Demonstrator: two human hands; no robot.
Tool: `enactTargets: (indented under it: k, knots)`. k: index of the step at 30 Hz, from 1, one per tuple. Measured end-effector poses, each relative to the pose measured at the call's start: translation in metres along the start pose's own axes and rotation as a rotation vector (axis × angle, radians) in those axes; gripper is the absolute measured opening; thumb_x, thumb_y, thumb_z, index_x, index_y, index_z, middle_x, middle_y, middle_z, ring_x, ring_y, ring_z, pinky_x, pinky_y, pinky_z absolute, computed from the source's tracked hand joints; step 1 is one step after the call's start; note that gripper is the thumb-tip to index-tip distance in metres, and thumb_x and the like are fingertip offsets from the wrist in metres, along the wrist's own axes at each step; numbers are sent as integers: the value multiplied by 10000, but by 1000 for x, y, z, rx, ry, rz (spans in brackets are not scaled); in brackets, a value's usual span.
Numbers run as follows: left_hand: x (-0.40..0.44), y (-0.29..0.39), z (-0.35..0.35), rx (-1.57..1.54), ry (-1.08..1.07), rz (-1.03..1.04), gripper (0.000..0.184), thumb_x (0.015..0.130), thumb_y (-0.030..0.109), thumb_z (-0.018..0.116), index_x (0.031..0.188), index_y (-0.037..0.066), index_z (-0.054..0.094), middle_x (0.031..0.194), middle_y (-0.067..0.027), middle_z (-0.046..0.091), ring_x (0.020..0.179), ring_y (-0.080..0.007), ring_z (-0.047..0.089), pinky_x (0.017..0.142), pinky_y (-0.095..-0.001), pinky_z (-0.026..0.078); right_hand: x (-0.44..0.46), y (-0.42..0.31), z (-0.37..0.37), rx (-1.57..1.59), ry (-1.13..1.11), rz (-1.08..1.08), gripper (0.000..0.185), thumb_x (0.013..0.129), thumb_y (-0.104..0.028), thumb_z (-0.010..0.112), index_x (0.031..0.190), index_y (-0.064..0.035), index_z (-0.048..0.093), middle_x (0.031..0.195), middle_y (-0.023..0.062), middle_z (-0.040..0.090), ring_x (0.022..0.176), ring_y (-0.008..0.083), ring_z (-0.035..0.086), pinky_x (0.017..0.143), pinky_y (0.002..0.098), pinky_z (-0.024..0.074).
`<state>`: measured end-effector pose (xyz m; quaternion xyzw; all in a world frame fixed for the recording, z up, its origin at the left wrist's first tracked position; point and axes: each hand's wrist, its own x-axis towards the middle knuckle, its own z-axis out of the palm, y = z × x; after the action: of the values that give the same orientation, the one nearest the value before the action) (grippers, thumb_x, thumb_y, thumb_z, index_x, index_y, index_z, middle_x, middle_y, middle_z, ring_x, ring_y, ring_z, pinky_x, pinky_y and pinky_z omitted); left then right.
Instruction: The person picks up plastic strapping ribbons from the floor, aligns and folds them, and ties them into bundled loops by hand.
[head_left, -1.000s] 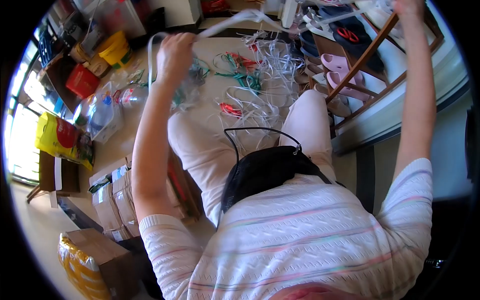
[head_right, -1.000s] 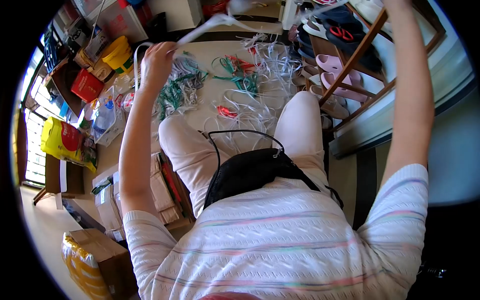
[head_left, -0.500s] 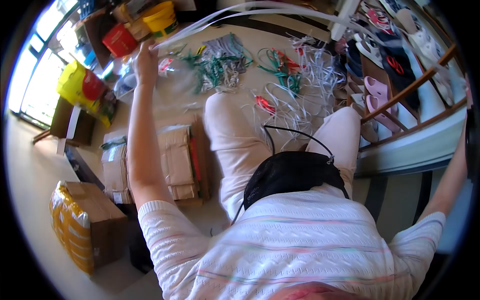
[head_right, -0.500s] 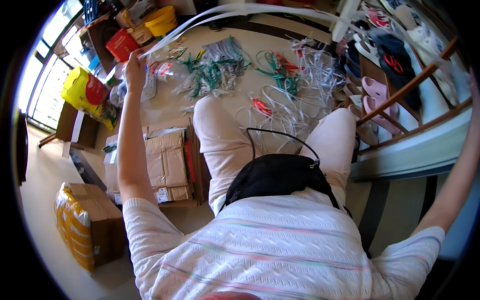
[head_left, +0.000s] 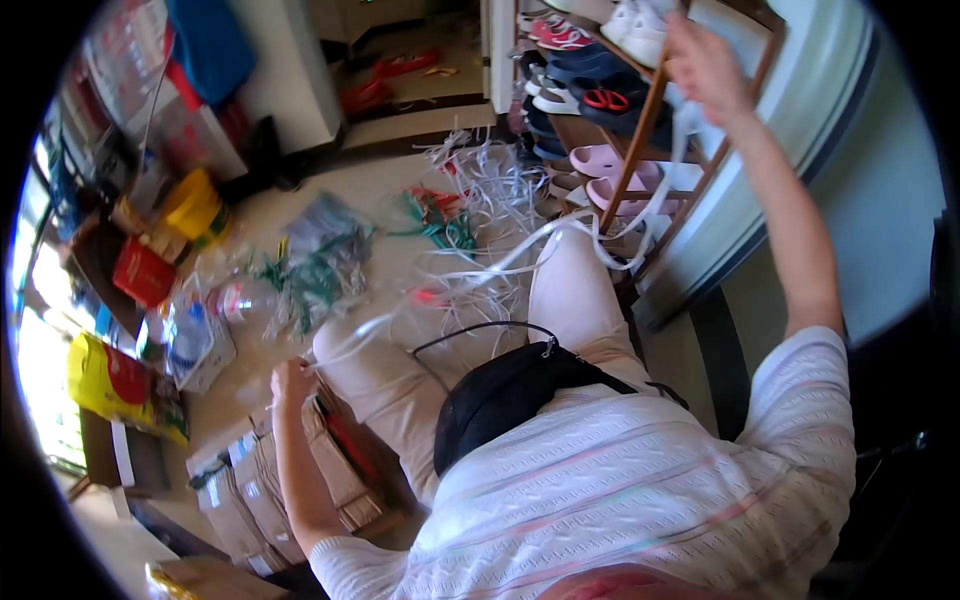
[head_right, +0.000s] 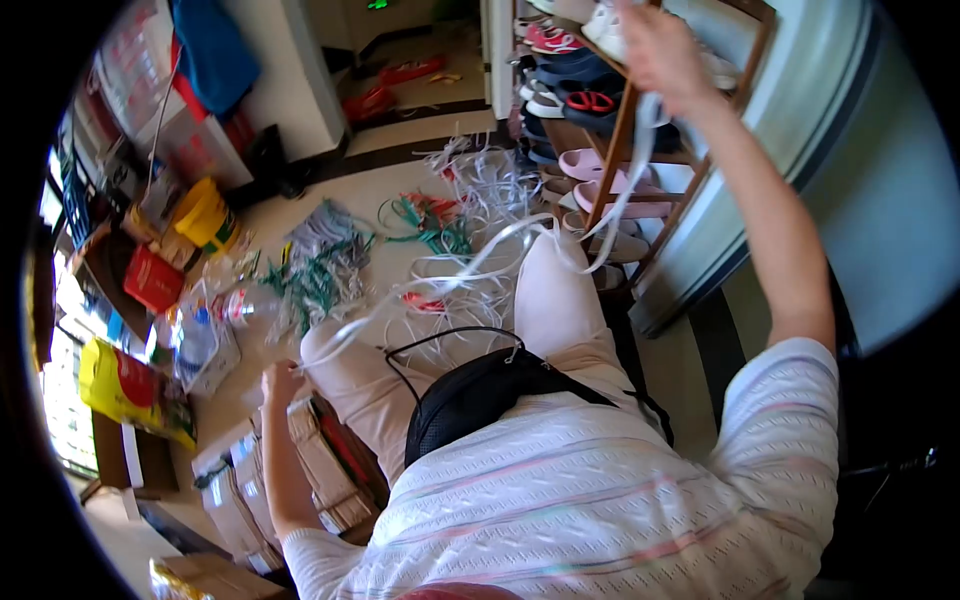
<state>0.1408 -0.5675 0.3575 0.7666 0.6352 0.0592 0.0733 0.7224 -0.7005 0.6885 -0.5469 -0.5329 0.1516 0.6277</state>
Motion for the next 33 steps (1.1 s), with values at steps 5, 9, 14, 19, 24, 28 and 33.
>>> enactTargets:
  k: [5, 9, 14, 19, 24, 28, 33]
  knots:
    - [2, 64, -74, 267, -164, 189, 858, 479, 184, 793, 1239, 83, 409, 1261, -183, 405, 1130, -341, 427, 905, -419, 387, -37, 0, 57, 43, -245, 24, 382, 893, -382, 474, 645, -106, 382, 527, -68, 251, 395, 6, 241, 331, 173, 173]
    - [-3, 160, -157, -221, 159, 530, 825, 559, 173, 765, 1276, 38, 381, 1222, -170, 468, 1161, -308, 421, 995, -387, 306, -41, -3, 79, 152, -345, 69, 393, 900, -389, 455, 645, -103, 368, 515, -69, 240, 396, 16, 200, 336, 186, 155]
    - [0, 321, -150, -1009, -14, 959, 805, 621, 158, 758, 1303, 32, 350, 1207, -121, 495, 1098, -221, 470, 953, -351, 343, -56, -13, 111, 304, -414, 154, 407, 899, -408, 444, 637, -112, 351, 489, -69, 234, 382, 30, 203, 341, 183, 149]
    - [-11, 406, -116, -1824, -716, 944, 437, 736, 60, 655, 1121, -30, 468, 958, -73, 564, 863, -150, 534, 759, -267, 434, -48, -5, 110, 404, -434, 114, 390, 875, -403, 499, 646, -90, 454, 448, -52, 349, 343, 35, 294, 312, 210, 206]
    - [-13, 383, -103, -1388, -594, 687, 214, 842, 139, 551, 983, -21, 575, 591, 27, 475, 456, -43, 411, 435, -176, 356, -30, 22, 90, 125, -223, -37, 387, 881, -398, 491, 669, -74, 499, 498, -50, 403, 421, 30, 351, 364, 213, 277]
    - [10, 351, -117, -889, -150, 803, 215, 822, 142, 561, 977, 0, 608, 571, 10, 512, 474, -47, 425, 444, -209, 359, -32, 54, 89, -358, -224, -280, 415, 886, -400, 479, 740, -21, 568, 522, -10, 456, 478, 66, 405, 453, 251, 350]
    - [16, 333, -128, -656, -58, 796, 211, 780, 130, 582, 949, 9, 618, 586, -35, 547, 498, -86, 463, 486, -242, 391, -32, 57, 95, -354, -261, -282, 402, 894, -378, 472, 815, -1, 588, 540, 26, 479, 501, 91, 408, 493, 274, 370]
